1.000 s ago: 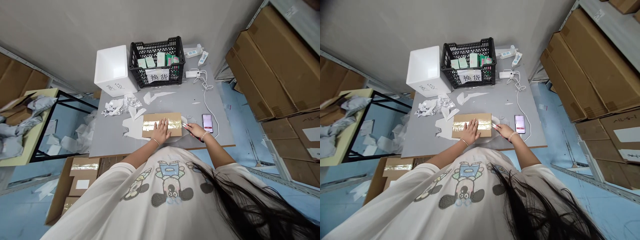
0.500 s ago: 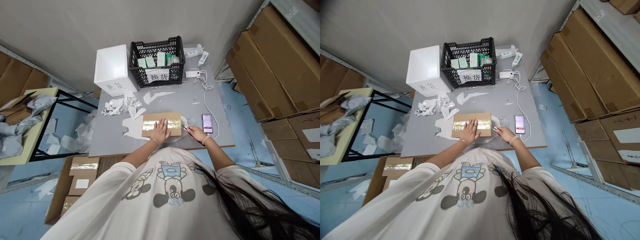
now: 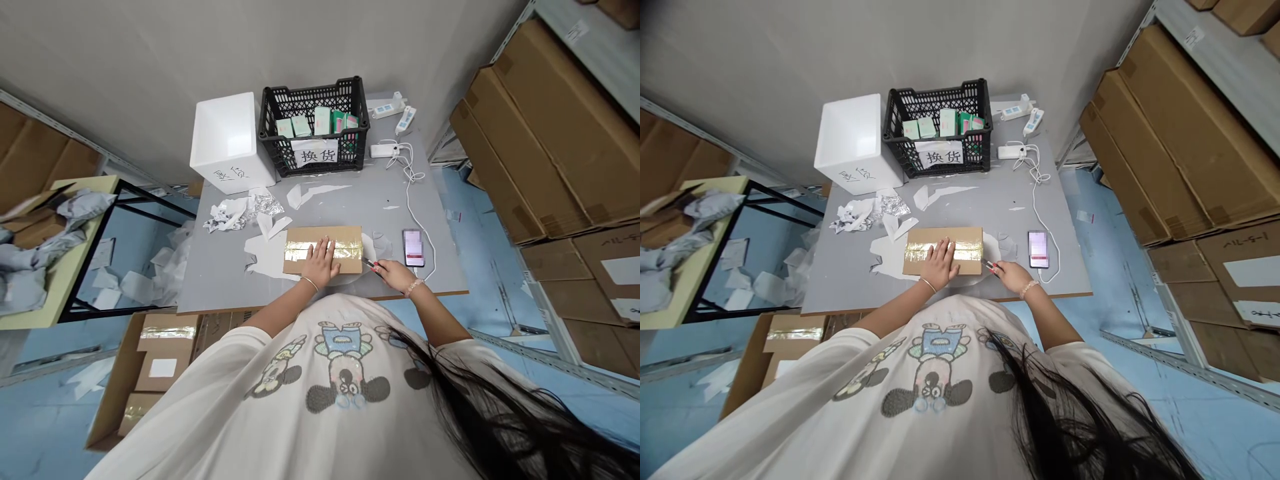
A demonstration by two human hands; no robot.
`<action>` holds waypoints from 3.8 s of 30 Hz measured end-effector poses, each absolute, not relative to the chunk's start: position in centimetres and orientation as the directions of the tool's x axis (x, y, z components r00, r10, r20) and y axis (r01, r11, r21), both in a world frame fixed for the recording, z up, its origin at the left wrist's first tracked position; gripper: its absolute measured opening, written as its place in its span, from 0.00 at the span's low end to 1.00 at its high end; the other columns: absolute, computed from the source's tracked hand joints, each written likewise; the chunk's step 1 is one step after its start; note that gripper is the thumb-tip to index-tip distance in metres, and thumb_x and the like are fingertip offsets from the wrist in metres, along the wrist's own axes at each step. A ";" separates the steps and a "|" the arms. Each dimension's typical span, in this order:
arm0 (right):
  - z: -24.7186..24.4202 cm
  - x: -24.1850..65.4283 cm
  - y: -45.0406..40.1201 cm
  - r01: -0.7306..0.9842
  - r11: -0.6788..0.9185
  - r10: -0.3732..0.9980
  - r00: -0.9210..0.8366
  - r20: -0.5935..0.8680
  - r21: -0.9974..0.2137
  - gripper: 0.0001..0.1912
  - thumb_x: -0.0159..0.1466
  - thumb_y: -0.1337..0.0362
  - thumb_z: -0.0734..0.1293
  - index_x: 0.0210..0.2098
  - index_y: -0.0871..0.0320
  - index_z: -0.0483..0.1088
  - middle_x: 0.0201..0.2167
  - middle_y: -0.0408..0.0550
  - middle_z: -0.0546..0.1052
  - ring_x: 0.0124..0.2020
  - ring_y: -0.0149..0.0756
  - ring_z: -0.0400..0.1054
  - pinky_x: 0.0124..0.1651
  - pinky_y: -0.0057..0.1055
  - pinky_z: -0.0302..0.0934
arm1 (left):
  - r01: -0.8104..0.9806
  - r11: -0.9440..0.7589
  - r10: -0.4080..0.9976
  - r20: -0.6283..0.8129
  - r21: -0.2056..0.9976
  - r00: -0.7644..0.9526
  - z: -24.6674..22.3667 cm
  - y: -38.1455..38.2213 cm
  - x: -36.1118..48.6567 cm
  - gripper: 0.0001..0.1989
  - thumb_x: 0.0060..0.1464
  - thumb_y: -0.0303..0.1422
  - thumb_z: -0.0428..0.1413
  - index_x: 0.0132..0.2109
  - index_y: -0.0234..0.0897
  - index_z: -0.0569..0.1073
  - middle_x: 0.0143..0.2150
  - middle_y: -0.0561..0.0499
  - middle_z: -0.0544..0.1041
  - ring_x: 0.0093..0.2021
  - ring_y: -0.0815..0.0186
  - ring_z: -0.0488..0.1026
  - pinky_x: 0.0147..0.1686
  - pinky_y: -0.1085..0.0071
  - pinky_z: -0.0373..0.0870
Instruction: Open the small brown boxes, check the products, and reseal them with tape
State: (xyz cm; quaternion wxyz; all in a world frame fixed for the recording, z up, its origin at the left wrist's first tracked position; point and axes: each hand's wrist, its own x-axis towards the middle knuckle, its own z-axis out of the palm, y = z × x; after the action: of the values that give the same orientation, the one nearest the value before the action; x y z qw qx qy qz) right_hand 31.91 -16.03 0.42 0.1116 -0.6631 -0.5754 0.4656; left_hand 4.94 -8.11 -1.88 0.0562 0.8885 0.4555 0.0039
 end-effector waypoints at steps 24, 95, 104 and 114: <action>-10.9 27.6 -11.6 0.739 -0.555 0.819 0.405 -0.406 -0.383 0.23 0.60 0.60 0.69 0.51 0.67 0.67 0.49 0.67 0.72 0.49 0.49 0.69 0.50 0.38 0.63 | 0.802 -0.580 0.807 -0.034 0.142 0.589 -2.0 -8.2 5.0 0.36 0.63 0.46 0.43 0.72 0.33 0.48 0.74 0.39 0.48 0.73 0.51 0.45 0.68 0.49 0.40; 2.2 16.5 -16.7 0.958 0.288 0.945 -0.284 -0.165 0.003 0.13 0.70 0.67 0.56 0.43 0.59 0.72 0.41 0.57 0.73 0.44 0.46 0.64 0.45 0.38 0.53 | 0.645 -0.580 0.642 -0.209 0.497 0.738 3.9 -0.8 -5.7 0.34 0.57 0.42 0.57 0.67 0.34 0.61 0.72 0.36 0.52 0.72 0.48 0.48 0.67 0.49 0.52; 6.0 17.3 -10.7 0.922 0.299 0.870 -0.369 -0.327 -0.246 0.18 0.71 0.61 0.55 0.47 0.62 0.73 0.44 0.57 0.77 0.47 0.43 0.69 0.50 0.34 0.58 | 0.518 -0.834 0.480 -0.214 0.189 0.851 2.0 -3.1 -0.2 0.20 0.62 0.42 0.49 0.52 0.35 0.77 0.53 0.38 0.77 0.59 0.53 0.69 0.67 0.53 0.46; 7.6 20.0 -6.0 0.939 0.338 0.887 -0.297 -0.354 0.059 0.13 0.58 0.65 0.70 0.42 0.63 0.79 0.41 0.62 0.78 0.49 0.55 0.69 0.68 0.58 0.31 | 0.620 -0.785 0.607 -0.191 0.006 0.771 6.7 -1.0 -3.9 0.24 0.57 0.49 0.52 0.48 0.36 0.80 0.42 0.39 0.79 0.51 0.48 0.70 0.68 0.46 0.32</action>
State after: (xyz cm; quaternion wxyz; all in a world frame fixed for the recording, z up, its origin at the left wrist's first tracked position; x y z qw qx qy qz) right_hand 20.01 -5.99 7.58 -0.1638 -0.5698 -0.8013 0.0799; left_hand -3.92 -1.03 6.74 0.0345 0.9404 0.3263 -0.0894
